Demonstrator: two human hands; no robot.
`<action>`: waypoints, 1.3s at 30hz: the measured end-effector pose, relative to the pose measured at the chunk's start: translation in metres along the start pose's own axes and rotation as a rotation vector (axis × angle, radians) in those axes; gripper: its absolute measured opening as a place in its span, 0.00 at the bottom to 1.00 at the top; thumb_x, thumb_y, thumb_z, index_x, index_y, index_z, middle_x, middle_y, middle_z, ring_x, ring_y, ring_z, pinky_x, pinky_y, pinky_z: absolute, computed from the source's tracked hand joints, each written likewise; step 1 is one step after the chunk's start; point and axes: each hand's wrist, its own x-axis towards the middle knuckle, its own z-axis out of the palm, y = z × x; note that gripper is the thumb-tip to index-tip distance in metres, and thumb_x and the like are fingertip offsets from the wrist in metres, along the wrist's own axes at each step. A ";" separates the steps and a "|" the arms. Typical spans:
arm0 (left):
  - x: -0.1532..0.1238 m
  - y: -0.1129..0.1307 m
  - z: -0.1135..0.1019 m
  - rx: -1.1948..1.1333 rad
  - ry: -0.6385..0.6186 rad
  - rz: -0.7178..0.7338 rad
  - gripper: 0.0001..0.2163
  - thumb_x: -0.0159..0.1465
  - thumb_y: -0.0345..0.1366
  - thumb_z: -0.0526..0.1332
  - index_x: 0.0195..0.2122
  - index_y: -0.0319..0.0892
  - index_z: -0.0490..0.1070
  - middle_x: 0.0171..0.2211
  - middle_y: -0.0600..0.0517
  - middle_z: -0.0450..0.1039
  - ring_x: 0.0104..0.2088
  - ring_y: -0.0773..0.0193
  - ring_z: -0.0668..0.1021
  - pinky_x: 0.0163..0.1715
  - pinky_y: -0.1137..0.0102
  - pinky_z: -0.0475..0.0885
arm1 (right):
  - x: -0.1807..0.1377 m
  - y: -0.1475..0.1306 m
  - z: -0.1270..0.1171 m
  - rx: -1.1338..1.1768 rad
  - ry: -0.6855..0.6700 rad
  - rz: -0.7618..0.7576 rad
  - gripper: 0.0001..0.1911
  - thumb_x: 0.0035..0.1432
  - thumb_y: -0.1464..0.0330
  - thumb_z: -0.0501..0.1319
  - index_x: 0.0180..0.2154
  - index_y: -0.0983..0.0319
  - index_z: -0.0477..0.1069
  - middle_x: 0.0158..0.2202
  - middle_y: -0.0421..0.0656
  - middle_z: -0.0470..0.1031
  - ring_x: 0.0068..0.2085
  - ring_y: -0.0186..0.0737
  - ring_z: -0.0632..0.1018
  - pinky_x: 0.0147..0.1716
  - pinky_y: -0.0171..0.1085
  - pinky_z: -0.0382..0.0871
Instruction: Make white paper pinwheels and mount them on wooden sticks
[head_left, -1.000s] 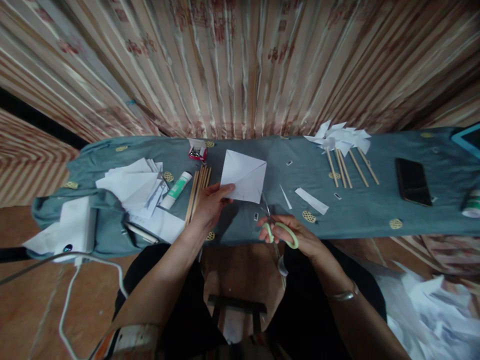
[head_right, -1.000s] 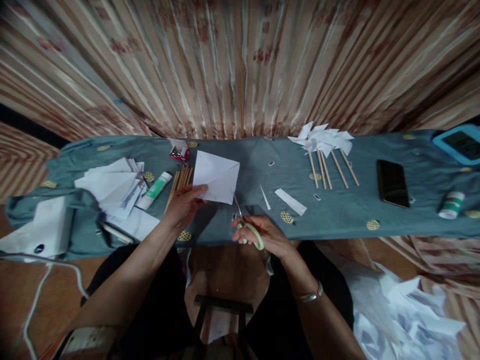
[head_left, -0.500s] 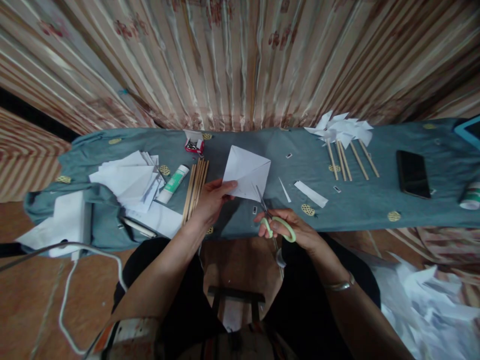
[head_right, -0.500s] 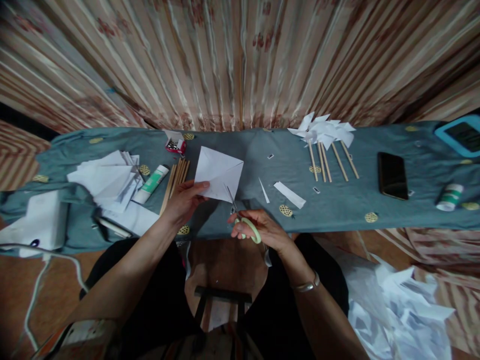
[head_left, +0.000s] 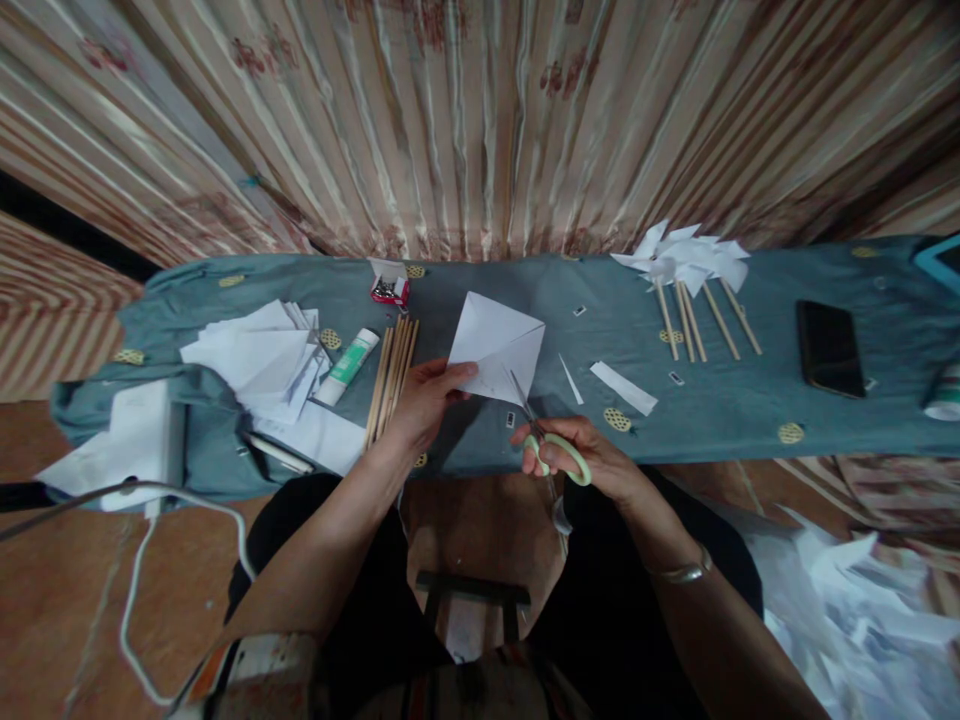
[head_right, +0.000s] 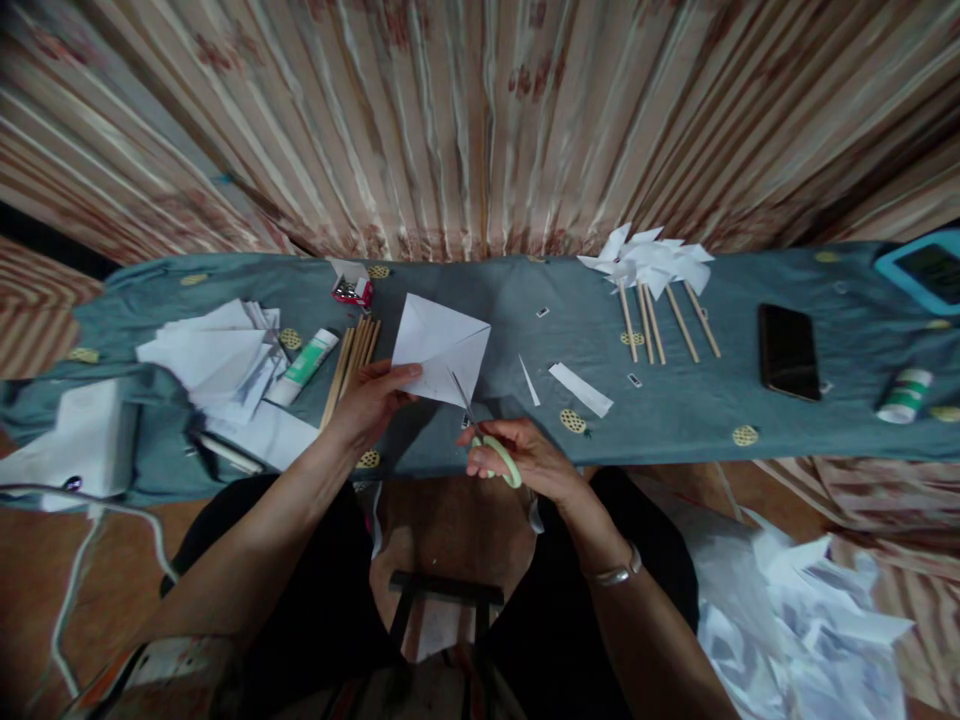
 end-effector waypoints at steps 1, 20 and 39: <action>0.000 0.000 0.000 0.000 0.004 0.001 0.15 0.39 0.40 0.77 0.24 0.38 0.78 0.25 0.52 0.77 0.25 0.71 0.74 0.24 0.76 0.67 | 0.000 0.000 0.000 -0.002 0.003 -0.001 0.30 0.47 0.47 0.70 0.41 0.66 0.74 0.28 0.43 0.77 0.27 0.34 0.74 0.29 0.35 0.68; 0.001 0.001 -0.001 0.003 0.028 0.012 0.15 0.38 0.41 0.77 0.24 0.39 0.78 0.25 0.52 0.76 0.25 0.70 0.73 0.23 0.75 0.66 | 0.003 0.006 0.001 0.048 0.065 0.024 0.25 0.45 0.53 0.74 0.37 0.65 0.76 0.23 0.39 0.75 0.23 0.30 0.75 0.23 0.31 0.69; -0.001 -0.005 0.002 0.035 0.015 -0.010 0.16 0.38 0.42 0.77 0.24 0.39 0.79 0.26 0.51 0.77 0.26 0.68 0.74 0.25 0.74 0.65 | 0.005 0.006 0.002 0.087 0.104 0.019 0.24 0.42 0.53 0.75 0.35 0.63 0.77 0.22 0.36 0.73 0.22 0.29 0.74 0.24 0.31 0.71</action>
